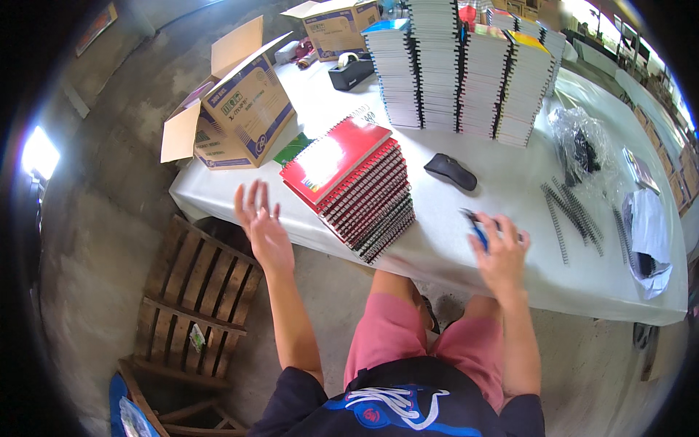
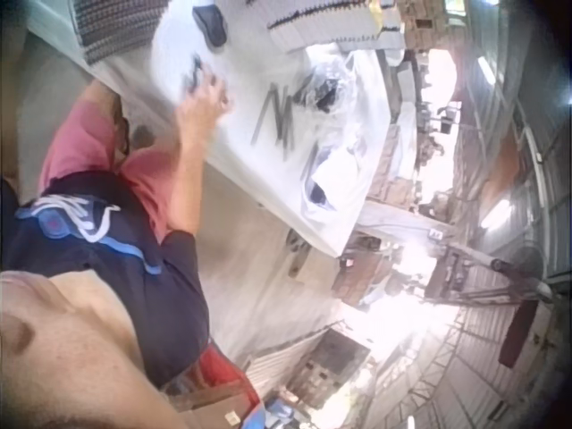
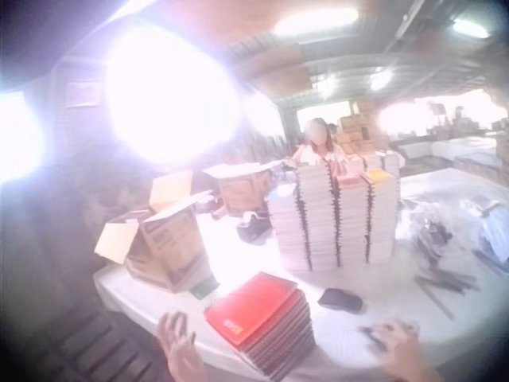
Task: The person assembles spiral notebooks by cutting wire coils using pliers, stacking notebooks, and placing them into a cardboard box.
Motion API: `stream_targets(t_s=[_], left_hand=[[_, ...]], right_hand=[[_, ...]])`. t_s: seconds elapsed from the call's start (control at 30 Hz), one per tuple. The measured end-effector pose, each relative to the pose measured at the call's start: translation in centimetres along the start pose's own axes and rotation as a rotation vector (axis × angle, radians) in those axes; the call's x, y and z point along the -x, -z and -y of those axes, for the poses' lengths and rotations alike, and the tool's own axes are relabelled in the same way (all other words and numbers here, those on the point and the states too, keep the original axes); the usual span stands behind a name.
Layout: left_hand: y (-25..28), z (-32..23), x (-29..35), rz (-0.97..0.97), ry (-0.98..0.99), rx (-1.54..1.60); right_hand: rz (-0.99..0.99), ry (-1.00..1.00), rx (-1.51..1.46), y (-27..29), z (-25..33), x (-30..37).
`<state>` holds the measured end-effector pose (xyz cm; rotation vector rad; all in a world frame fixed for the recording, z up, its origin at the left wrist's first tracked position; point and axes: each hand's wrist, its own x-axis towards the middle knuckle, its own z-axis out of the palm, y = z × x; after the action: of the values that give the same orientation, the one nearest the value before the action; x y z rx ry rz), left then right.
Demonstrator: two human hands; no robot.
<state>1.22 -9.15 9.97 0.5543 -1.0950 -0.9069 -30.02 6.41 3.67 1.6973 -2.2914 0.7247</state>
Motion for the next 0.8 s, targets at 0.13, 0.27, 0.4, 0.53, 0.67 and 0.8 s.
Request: stream_targets(t_s=[0.13,0.27,0.4,0.53,0.67,0.8], left_hand=[[2.6,7.1,-3.8,0.189,0.664,0.348],[2.6,12.2,-4.6,0.419,0.865,0.366],[3.0,13.2,-4.7,0.553,0.95,0.17],[2.2,12.1,-2.8,0.578,1.104,0.241],[1.6,7.4,-1.2,0.533,1.083,0.288],[-0.6,8.0,3.9,0.152,0.833,0.494]], right_hand=[[0.131,-0.253,0.372,-0.8,-3.4,0.3],[-0.073,-0.083,-0.485,-1.0,2.7,0.4],[0.429,-0.256,-1.324,-9.6,10.2,3.7],[0.494,-0.485,-1.732,-7.8,15.4,0.6],[0.478,-0.536,-1.837,-5.1,16.4,-4.2],[0.692,-0.27,-1.859,-11.0,11.0,-8.9]])
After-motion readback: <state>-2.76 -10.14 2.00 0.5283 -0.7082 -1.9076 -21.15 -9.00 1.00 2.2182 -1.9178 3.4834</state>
